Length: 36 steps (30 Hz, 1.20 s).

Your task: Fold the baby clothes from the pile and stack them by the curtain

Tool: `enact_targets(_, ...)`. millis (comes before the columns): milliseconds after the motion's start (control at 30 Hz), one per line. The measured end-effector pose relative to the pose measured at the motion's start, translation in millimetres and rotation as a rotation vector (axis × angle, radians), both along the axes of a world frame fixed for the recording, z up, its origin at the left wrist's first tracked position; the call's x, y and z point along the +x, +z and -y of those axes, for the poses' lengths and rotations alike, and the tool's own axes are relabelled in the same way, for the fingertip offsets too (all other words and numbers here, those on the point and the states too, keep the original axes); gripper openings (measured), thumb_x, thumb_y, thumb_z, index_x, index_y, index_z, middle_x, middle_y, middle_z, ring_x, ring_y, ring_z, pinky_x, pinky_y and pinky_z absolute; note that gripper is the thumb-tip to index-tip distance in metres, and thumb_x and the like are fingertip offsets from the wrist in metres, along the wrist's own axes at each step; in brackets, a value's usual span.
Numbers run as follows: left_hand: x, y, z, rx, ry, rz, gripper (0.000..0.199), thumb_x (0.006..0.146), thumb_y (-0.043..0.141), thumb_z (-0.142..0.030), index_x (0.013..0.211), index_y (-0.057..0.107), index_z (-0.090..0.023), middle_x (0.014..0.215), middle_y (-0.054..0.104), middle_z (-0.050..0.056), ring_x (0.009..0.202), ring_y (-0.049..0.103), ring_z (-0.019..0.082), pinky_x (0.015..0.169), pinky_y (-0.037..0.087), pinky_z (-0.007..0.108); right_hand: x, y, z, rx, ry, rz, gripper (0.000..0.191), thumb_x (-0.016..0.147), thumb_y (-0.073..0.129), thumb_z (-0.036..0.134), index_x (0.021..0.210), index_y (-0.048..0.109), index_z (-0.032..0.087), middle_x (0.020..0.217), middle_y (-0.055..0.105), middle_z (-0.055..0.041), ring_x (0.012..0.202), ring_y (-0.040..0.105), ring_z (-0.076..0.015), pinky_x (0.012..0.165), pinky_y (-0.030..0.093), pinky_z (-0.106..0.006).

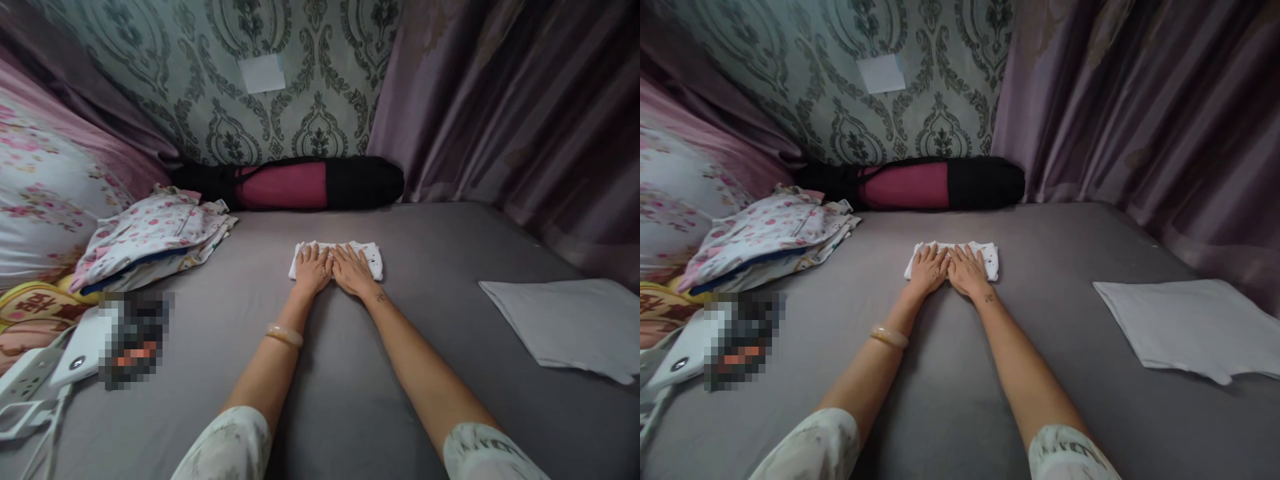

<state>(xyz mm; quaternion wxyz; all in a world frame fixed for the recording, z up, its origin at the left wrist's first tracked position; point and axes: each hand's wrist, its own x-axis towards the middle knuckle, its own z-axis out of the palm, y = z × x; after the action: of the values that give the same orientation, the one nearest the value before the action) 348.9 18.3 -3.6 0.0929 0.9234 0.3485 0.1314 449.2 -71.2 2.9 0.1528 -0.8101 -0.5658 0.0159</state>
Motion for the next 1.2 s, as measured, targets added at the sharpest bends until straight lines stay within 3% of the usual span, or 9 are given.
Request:
enact_targets(200,0.7,3.1,-2.1,-0.03,0.007,-0.057,0.053,0.097,0.031,-0.042,0.143,0.044,-0.019,0.152,0.036,0.013,0.141,0.03,0.033,0.114,0.02,0.053,1.5,4.8,1.3,-0.034,0.011,-0.025,0.052,0.098,0.026,0.03,0.148,0.037,0.019,0.154,0.034,-0.0055,0.144,0.022,-0.0262,0.116,0.013,-0.053)
enact_targets(400,-3.0,5.4,-1.9,0.114,0.016,-0.014,0.055,0.098,0.027,-0.046,0.141,0.046,-0.018,0.15,0.04,0.013,0.143,0.027,0.031,0.117,0.015,0.05,1.7,5.2,3.3,-0.023,-0.015,0.023,0.052,0.099,0.024,0.033,0.148,0.036,0.02,0.155,0.031,-0.0057,0.144,0.02,-0.027,0.115,0.009,-0.056)
enact_targets(633,-2.6,3.0,-6.1,0.054,0.036,-0.103,0.056,0.097,0.027,-0.049,0.143,0.043,-0.021,0.151,0.038,0.012,0.141,0.03,0.031,0.116,0.018,0.049,1.1,3.1,3.5,-0.047,-0.018,0.022,0.052,0.1,0.021,0.035,0.147,0.038,0.022,0.154,0.033,-0.0036,0.144,0.021,-0.026,0.115,0.01,-0.053)
enact_targets(833,-6.9,6.0,-10.8,0.04,0.077,-0.095,0.06,0.098,0.022,-0.047,0.145,0.039,-0.013,0.152,0.035,0.017,0.144,0.024,0.031,0.116,0.015,0.051,7.6,0.7,4.3,-0.041,-0.097,0.044,0.054,0.1,0.022,0.036,0.149,0.034,0.015,0.156,0.03,-0.0071,0.145,0.019,-0.0241,0.117,0.008,-0.047)
enact_targets(1067,-10.9,2.2,-16.5,0.001,0.059,-0.078,0.061,0.098,0.023,-0.049,0.146,0.039,-0.014,0.152,0.035,0.017,0.144,0.023,0.033,0.115,0.016,0.053,10.5,-1.2,4.2,-0.076,-0.103,0.018,0.055,0.1,0.02,0.036,0.148,0.035,0.015,0.156,0.03,-0.0065,0.144,0.02,-0.0237,0.116,0.011,-0.046)
enact_targets(1200,-13.8,2.2,-20.3,0.029,0.089,-0.073,0.062,0.097,0.025,-0.047,0.144,0.04,-0.009,0.153,0.033,0.018,0.145,0.019,0.032,0.117,0.014,0.05,13.8,-0.3,7.1,-0.033,-0.195,0.073,0.059,0.099,0.021,0.038,0.148,0.034,0.008,0.156,0.027,-0.0145,0.144,0.02,-0.0268,0.116,0.01,-0.046)
